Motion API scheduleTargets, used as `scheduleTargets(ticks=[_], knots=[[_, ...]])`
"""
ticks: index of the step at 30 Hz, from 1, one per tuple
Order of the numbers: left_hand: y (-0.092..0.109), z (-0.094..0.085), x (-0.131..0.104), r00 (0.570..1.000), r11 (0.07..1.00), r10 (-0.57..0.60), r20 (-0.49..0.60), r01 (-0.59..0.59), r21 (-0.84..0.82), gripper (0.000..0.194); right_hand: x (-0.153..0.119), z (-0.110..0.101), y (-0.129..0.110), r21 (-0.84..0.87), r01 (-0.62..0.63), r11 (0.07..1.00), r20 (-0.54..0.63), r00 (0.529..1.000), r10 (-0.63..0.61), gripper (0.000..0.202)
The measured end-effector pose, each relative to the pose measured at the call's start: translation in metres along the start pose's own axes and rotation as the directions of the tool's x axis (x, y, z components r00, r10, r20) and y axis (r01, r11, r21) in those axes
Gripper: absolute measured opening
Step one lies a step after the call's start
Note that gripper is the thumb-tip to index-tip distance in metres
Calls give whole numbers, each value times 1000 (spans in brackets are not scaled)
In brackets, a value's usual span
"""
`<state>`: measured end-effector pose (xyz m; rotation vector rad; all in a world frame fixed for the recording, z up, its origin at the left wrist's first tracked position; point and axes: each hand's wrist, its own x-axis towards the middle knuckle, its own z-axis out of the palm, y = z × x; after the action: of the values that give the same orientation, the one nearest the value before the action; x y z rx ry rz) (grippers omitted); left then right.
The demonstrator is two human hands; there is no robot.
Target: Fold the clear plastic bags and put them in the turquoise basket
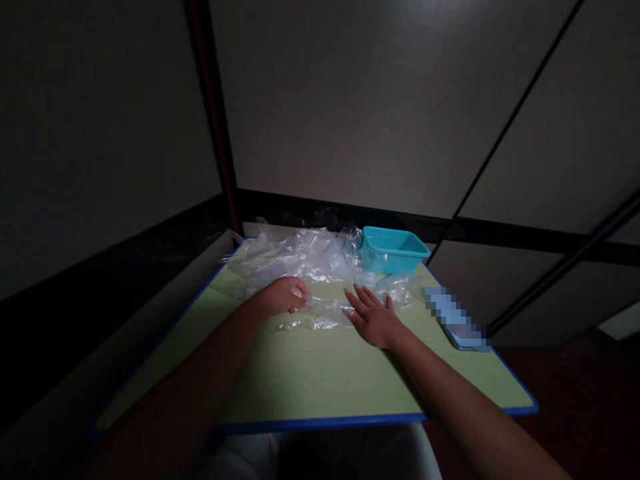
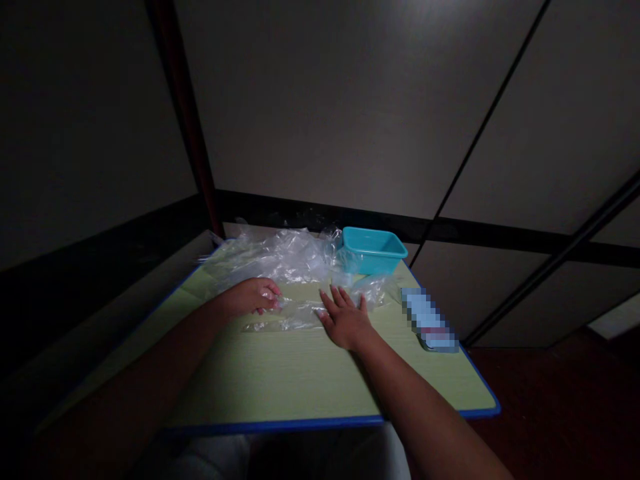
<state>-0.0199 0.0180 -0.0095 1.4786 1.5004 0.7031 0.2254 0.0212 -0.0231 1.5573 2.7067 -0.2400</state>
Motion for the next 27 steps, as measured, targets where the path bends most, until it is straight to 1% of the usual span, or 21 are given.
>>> scheduleTargets(ticks=[5,12,16,24,26,27], knots=[[-3,0,4,1000,1000,-7,-23,7,12,27,0,0,0,-2,4,1000,3,1000,-4,56],[-3,-7,2,999,1000,-21,-40,20,-8,30,0,0,1,-9,-2,1000,7,1000,2,55],[-3,-14,-1,999,1000,-29,-26,29,-9,31,0,0,1,-16,2,1000,-3,1000,-2,55],[4,-30,-14,998,999,-30,49,32,-40,30,1,2,2,-5,8,1000,-8,1000,-8,55],[5,-36,-16,999,999,-39,25,40,-7,29,1,2,3,4,13,1000,-19,1000,-13,55],[5,-39,-16,999,999,-46,-12,47,26,28,1,2,3,8,13,1000,-21,1000,-12,55]])
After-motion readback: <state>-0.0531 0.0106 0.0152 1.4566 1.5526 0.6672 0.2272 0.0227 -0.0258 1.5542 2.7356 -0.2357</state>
